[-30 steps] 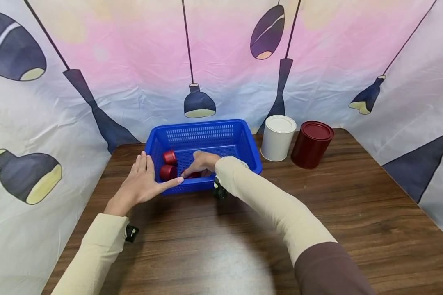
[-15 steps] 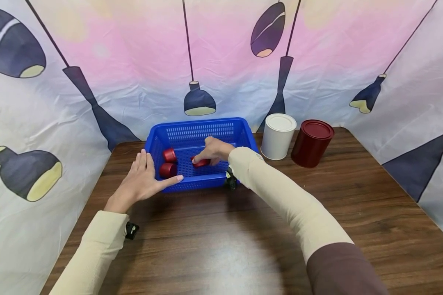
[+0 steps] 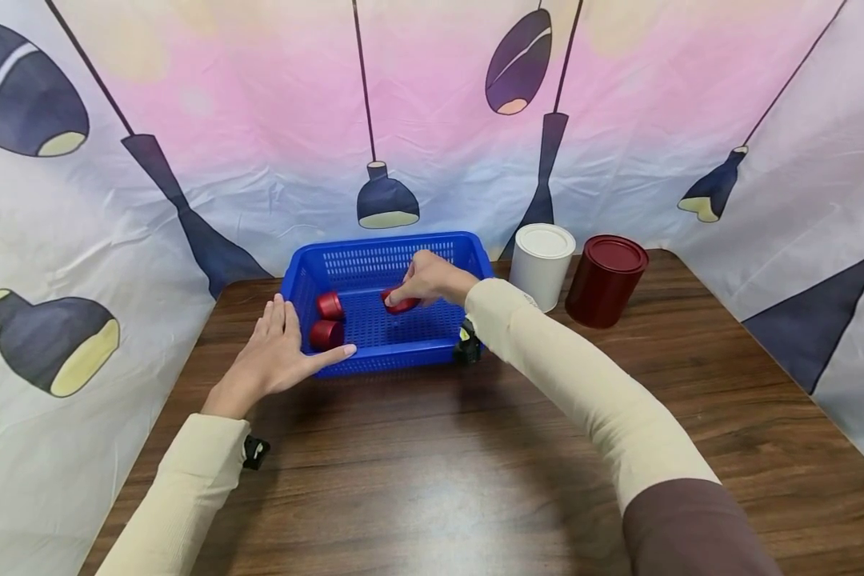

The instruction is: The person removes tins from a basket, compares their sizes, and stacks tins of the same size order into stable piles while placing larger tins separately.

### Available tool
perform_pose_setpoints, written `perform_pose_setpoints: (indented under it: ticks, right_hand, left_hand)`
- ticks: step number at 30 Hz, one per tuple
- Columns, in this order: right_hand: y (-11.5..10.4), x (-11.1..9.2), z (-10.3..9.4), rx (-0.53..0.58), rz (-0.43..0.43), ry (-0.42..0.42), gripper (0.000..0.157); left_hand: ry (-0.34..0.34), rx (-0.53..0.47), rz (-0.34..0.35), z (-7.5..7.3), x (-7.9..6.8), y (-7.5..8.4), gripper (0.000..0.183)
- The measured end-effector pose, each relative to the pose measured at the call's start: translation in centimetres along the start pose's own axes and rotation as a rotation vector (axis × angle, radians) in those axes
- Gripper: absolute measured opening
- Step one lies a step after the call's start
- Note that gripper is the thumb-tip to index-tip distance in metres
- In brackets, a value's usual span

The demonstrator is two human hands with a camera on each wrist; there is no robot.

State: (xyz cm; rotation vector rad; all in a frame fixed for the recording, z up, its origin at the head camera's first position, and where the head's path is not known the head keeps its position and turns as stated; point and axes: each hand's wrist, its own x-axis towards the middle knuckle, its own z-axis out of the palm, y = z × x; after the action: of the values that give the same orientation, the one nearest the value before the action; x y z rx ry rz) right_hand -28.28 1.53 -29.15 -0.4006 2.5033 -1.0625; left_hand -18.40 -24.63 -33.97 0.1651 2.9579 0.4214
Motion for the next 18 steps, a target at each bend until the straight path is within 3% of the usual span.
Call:
perform_pose_setpoints:
  ticks: [9, 18]
  right_hand:
    - [0.3, -1.4, -3.2, 0.034, -0.009, 0.073, 0.045]
    - [2.0, -2.9, -6.0, 0.117, 0.018, 0.136, 0.054]
  left_hand:
    - [0.005, 0.012, 0.009, 0.1, 0.0, -0.1, 0.135]
    - [0.014, 0.003, 0.017, 0.1, 0.0, -0.1, 0.135]
